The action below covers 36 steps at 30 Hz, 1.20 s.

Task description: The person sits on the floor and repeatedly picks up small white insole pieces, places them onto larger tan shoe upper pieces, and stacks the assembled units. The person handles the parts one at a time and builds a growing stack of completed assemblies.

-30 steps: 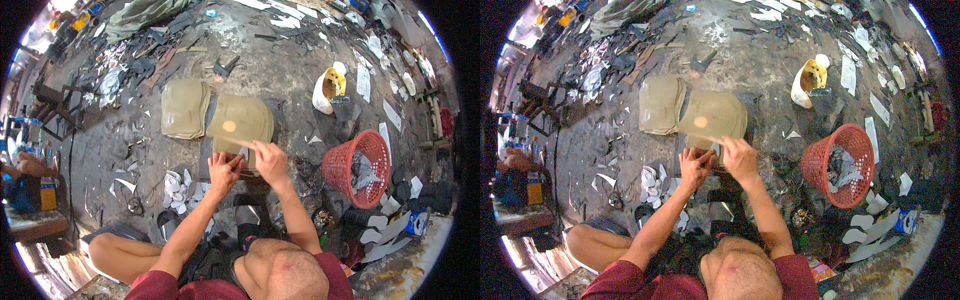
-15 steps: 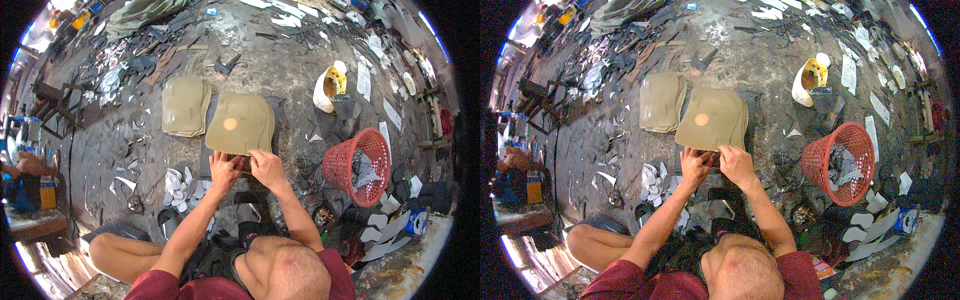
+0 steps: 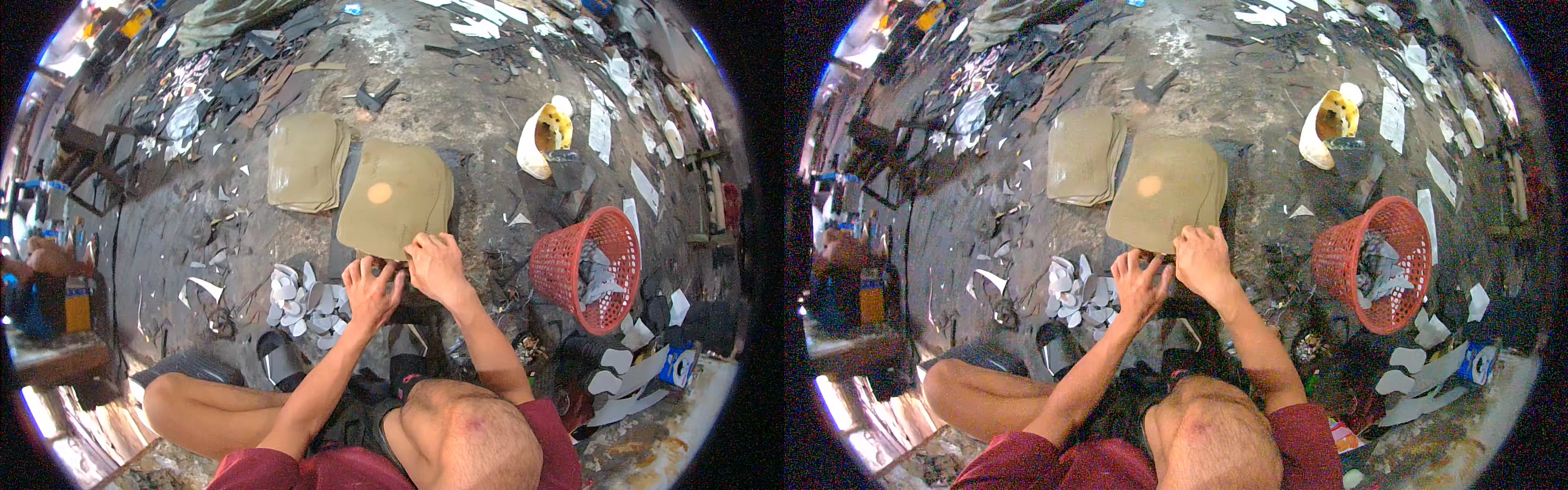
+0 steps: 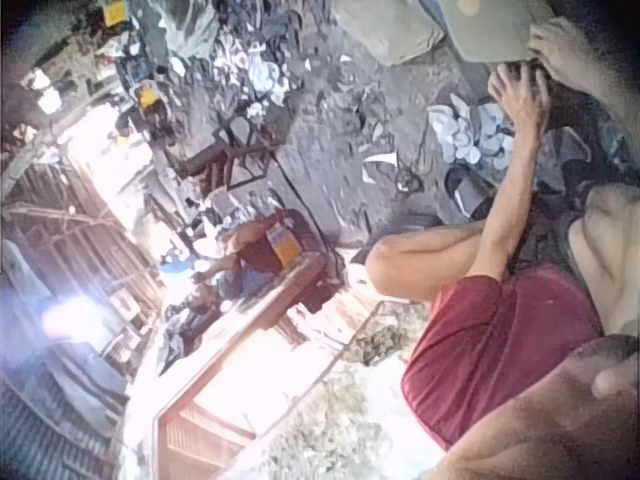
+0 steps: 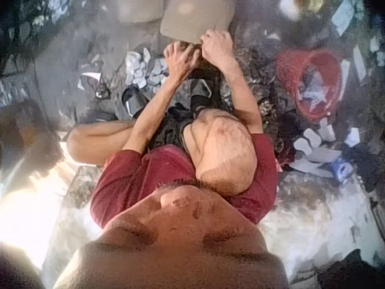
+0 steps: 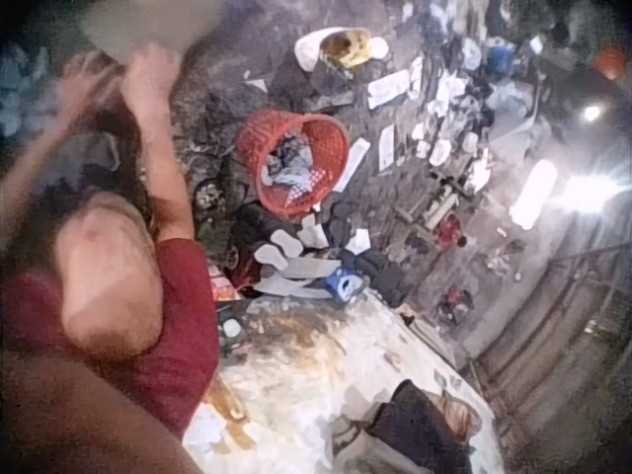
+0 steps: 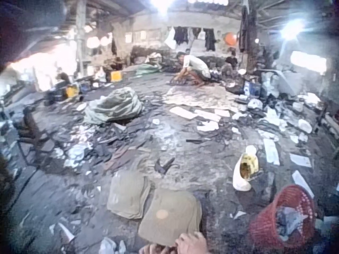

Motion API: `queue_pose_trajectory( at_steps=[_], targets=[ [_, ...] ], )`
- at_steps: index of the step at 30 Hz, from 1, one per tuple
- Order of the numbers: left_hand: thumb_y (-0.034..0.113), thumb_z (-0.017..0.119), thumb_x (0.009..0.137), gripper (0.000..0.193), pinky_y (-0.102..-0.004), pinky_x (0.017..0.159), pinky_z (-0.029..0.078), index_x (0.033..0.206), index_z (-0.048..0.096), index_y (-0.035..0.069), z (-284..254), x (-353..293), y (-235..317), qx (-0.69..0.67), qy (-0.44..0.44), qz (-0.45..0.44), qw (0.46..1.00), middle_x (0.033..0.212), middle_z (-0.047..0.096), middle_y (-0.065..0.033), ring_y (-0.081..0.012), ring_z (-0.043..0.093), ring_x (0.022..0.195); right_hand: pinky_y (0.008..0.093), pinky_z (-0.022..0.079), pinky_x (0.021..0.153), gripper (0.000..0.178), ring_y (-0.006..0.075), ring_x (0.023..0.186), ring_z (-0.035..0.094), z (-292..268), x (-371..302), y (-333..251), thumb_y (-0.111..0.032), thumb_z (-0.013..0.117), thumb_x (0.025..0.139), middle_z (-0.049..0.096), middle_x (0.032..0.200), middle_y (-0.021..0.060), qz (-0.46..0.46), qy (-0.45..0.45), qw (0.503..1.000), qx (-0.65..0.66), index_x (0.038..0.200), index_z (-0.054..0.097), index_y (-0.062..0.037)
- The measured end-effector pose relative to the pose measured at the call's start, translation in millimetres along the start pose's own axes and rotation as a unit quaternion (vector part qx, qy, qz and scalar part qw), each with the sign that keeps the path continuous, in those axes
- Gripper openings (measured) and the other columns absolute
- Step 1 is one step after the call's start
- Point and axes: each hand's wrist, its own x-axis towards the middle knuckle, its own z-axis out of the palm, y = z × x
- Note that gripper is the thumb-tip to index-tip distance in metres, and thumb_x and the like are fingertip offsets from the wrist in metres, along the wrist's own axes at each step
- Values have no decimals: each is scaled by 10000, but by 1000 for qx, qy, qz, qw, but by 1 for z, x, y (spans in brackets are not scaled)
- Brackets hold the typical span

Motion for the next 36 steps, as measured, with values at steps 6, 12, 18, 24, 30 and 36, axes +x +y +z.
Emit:
queue_pose_trajectory(
  at_steps=[6, 12, 18, 24, 30, 36],
  targets=[
    [377, 739, 896, 389, -472, 992, 398, 1090, 701, 42, 13, 41, -18, -301, 113, -427, 845, 1157, 610, -150, -357, 531, 1101, 475, 406, 1051, 232, 261, 1012, 676, 0, -9, -10, -170, 658, 832, 680, 1010, 127, 37, 58, 998, 2, 1026, 744, -78],
    [-29, 719, 870, 510, -351, 819, 541, 1311, 466, 17, -12, 74, -9, -437, 21, -245, 865, 1199, 620, -119, -245, 633, 1044, 462, 495, 1028, 496, 328, 1168, 635, 15, -25, -13, -255, 691, 943, 588, 1339, 165, 210, 174, 909, 315, 1351, 594, 10],
    [-42, 741, 864, 537, -344, 863, 558, 1301, 469, 108, -46, 52, 18, -712, 19, -398, 577, 1187, 633, -39, -188, 635, 1087, 330, 559, 944, 517, 199, 1152, 650, 9, -25, 9, -74, 657, 971, 646, 1298, 116, 271, 155, 460, 832, 1445, 470, 12],
    [-50, 738, 859, 520, -361, 893, 563, 1292, 496, 106, -50, 41, 1, -717, 33, -404, 567, 1206, 639, -47, -192, 642, 1101, 356, 564, 940, 450, 206, 1110, 672, -5, -22, -16, -72, 648, 969, 662, 1260, 107, 264, 94, 424, 861, 1393, 517, -3],
    [-7, 685, 912, 440, -374, 937, 557, 1320, 530, 51, -42, 24, -9, -762, -40, -478, 435, 1234, 660, -81, -221, 652, 1135, 387, 555, 964, 401, 237, 1097, 680, -3, -23, -23, -23, 675, 927, 686, 1233, 94, 235, 37, 346, 907, 1317, 583, -21],
    [41, 677, 930, 433, -403, 1002, 521, 1338, 530, 44, -45, 30, -16, -750, -71, -511, 415, 1246, 662, -102, -259, 645, 1161, 396, 561, 962, 614, 229, 1142, 654, -8, -29, -23, 44, 673, 888, 634, 1311, 147, 178, 68, 372, 909, 1452, 448, -45]
  ],
)
